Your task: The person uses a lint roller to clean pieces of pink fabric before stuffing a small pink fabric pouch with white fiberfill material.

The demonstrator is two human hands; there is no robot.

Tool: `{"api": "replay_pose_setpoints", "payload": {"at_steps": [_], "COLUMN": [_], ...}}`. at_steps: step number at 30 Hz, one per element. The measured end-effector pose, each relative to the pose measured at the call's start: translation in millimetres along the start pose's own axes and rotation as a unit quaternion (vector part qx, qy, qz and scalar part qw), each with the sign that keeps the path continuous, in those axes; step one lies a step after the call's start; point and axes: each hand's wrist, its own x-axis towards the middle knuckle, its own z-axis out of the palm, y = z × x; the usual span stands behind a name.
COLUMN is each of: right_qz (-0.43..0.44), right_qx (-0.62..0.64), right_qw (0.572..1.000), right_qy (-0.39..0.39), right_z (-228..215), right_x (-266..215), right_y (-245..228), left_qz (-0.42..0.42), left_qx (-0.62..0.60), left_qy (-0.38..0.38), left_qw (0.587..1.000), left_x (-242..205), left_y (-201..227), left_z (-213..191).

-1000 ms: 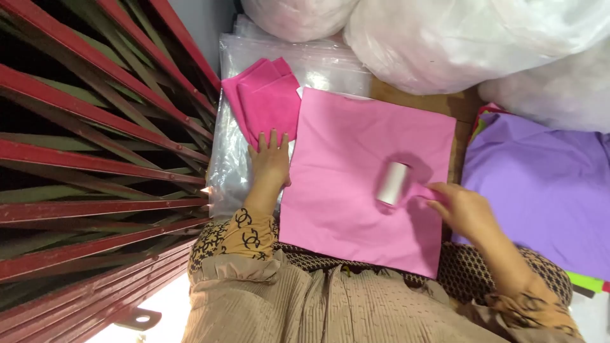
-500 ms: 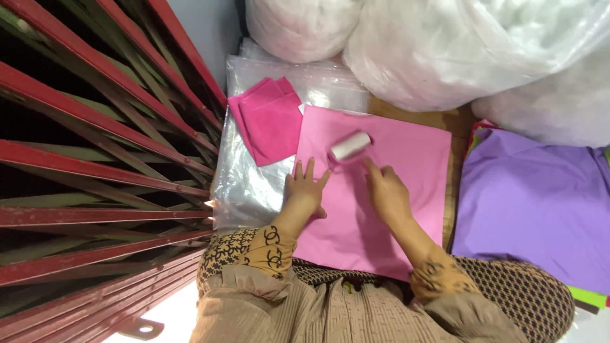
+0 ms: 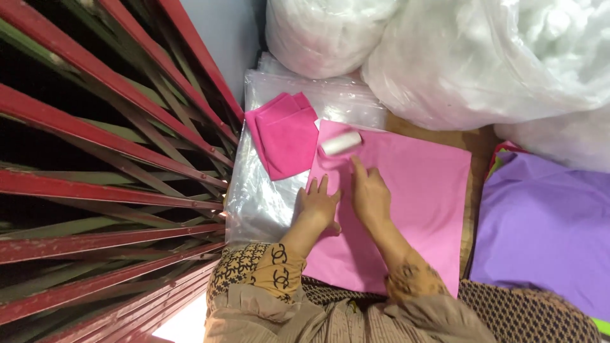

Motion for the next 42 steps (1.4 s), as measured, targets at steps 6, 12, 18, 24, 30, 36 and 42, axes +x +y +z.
{"api": "replay_pose_setpoints", "payload": {"at_steps": [6, 12, 18, 24, 30, 36, 42], "right_qz": [0.126, 0.028, 0.187, 0.233, 0.297, 0.231, 0.282], "right_qx": [0.172, 0.013, 0.036, 0.126, 0.162, 0.149, 0.128], "right_qw": [0.974, 0.998, 0.978, 0.964, 0.936, 0.959, 0.941], "right_qy": [-0.075, 0.062, -0.082, 0.004, -0.099, -0.064, -0.133], "right_z": [-36, -8, -31, 13, -35, -3, -78], "right_x": [36, -50, -143, -175, -196, -204, -195], "right_y": [13, 121, 216, 249, 206, 238, 213], "left_qz": [0.013, 0.011, 0.015, 0.143, 0.236, 0.295, 0.303], "left_qx": [0.002, 0.025, 0.04, 0.043, 0.134, 0.011, -0.128], "left_qy": [0.016, 0.046, 0.157, 0.386, 0.487, 0.478, 0.254], "left_qw": [1.0, 0.999, 0.987, 0.91, 0.83, 0.828, 0.909], "left_x": [-26, -8, 50, 174, 206, 234, 121], "left_y": [5, 8, 3, 78, 196, 226, 203], "left_z": [-18, -10, 17, 26, -22, -32, -82]}}
